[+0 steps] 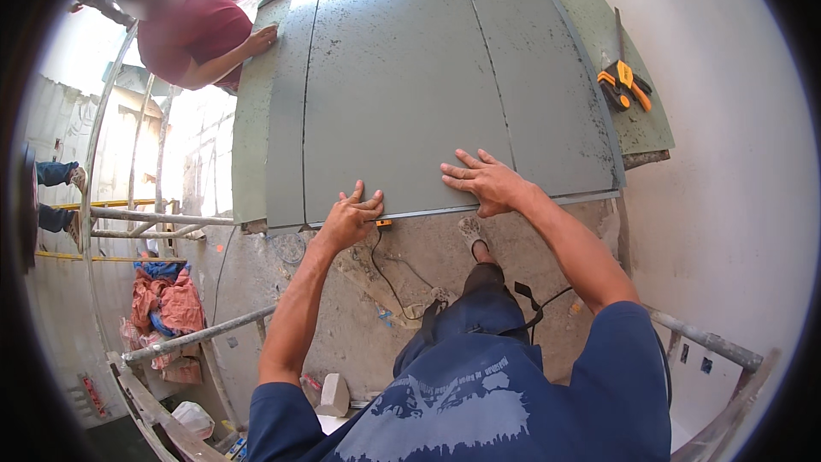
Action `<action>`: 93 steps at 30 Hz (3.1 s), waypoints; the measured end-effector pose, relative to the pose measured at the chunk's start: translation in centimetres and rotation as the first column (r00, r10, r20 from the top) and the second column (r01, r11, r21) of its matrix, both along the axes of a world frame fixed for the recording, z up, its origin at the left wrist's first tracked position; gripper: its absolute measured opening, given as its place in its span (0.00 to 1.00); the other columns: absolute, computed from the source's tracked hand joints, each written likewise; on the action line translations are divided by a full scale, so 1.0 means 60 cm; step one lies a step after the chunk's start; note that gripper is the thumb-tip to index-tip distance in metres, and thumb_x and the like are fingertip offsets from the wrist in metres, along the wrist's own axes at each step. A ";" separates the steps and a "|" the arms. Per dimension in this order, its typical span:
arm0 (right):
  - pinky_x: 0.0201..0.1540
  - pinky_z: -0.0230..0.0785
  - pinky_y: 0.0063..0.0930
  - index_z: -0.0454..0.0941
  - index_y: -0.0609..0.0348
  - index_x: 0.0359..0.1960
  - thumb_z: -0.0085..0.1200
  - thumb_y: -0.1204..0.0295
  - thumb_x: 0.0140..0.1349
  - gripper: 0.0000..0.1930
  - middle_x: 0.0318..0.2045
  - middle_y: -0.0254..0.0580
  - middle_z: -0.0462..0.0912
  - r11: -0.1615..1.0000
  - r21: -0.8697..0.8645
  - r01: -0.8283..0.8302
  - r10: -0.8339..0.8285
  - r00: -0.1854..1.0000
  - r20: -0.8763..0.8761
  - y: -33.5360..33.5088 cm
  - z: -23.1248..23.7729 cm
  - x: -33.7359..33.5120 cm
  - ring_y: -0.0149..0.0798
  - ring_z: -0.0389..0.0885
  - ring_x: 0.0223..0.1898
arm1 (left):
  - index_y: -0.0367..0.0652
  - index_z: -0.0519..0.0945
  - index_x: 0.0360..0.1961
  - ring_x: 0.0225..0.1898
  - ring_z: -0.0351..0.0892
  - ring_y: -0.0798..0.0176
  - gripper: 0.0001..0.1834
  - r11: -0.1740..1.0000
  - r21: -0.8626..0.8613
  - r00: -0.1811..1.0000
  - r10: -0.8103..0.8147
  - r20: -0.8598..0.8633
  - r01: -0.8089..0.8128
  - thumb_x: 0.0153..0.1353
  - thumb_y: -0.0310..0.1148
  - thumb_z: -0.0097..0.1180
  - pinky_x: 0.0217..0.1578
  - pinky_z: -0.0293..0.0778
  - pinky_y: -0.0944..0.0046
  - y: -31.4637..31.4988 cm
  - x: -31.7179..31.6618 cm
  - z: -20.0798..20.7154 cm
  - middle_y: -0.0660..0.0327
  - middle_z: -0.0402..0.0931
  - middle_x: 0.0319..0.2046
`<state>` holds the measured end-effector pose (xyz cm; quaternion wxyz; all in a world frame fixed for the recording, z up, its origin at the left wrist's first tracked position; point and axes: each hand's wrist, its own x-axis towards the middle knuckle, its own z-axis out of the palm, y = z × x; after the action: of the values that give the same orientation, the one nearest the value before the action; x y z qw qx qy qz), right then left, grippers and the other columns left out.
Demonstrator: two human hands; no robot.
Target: The person uses a jigsaw to cut a large grey board, then aligns and positions the cut pieces on a workbench. They use pliers to install small metal clips into the joints of the board sections while another person assists with drilling.
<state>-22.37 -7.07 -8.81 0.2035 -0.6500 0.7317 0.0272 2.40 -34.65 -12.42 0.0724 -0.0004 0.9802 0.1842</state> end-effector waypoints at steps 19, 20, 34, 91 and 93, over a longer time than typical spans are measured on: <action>0.80 0.42 0.53 0.63 0.40 0.73 0.73 0.72 0.43 0.50 0.77 0.23 0.53 0.997 0.009 -0.073 0.071 0.992 0.104 0.021 -0.006 -0.028 0.41 0.42 0.79 | 0.52 0.84 0.54 0.71 0.61 0.40 0.23 1.000 -0.012 1.000 -0.008 0.024 0.008 0.56 0.26 0.61 0.62 0.65 0.24 0.003 -0.010 -0.001 0.71 0.72 0.66; 0.80 0.42 0.53 0.63 0.40 0.73 0.73 0.72 0.43 0.50 0.77 0.23 0.53 0.997 0.012 -0.070 0.068 0.992 0.105 0.021 -0.009 -0.029 0.41 0.42 0.79 | 0.52 0.84 0.54 0.71 0.60 0.42 0.23 1.000 -0.003 1.000 0.000 0.025 0.000 0.55 0.25 0.61 0.62 0.65 0.24 0.003 -0.012 0.002 0.71 0.72 0.65; 0.71 0.47 0.76 0.63 0.56 0.72 0.75 0.51 0.44 0.52 0.77 0.43 0.53 0.956 -0.223 0.191 -0.199 0.980 -0.014 -0.212 -0.049 0.190 0.64 0.46 0.76 | 0.54 0.83 0.55 0.72 0.60 0.43 0.27 1.000 0.016 1.000 0.026 -0.013 -0.026 0.51 0.27 0.67 0.65 0.64 0.28 -0.007 0.002 0.015 0.73 0.72 0.66; 0.62 0.72 0.57 0.73 0.52 0.66 0.68 0.36 0.44 0.49 0.72 0.35 0.66 0.982 -0.179 0.065 -0.093 0.983 -0.156 -0.241 -0.039 0.188 0.60 0.61 0.72 | 0.43 0.80 0.60 0.70 0.59 0.30 0.32 0.993 -0.120 0.986 -0.004 0.169 0.024 0.54 0.42 0.69 0.70 0.62 0.46 -0.137 0.064 0.034 0.52 0.62 0.71; 0.62 0.72 0.57 0.74 0.53 0.65 0.68 0.37 0.44 0.49 0.72 0.35 0.66 0.981 -0.182 0.066 -0.096 0.983 -0.158 -0.240 -0.036 0.190 0.61 0.61 0.72 | 0.47 0.77 0.63 0.72 0.55 0.32 0.33 0.991 -0.123 0.989 -0.029 0.148 0.048 0.55 0.41 0.70 0.69 0.62 0.39 -0.135 0.065 0.032 0.56 0.61 0.72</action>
<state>-10.95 -21.47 -10.95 0.0847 -0.6305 0.7715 0.0083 6.32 -42.76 -10.47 0.1473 0.0005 0.9818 0.1201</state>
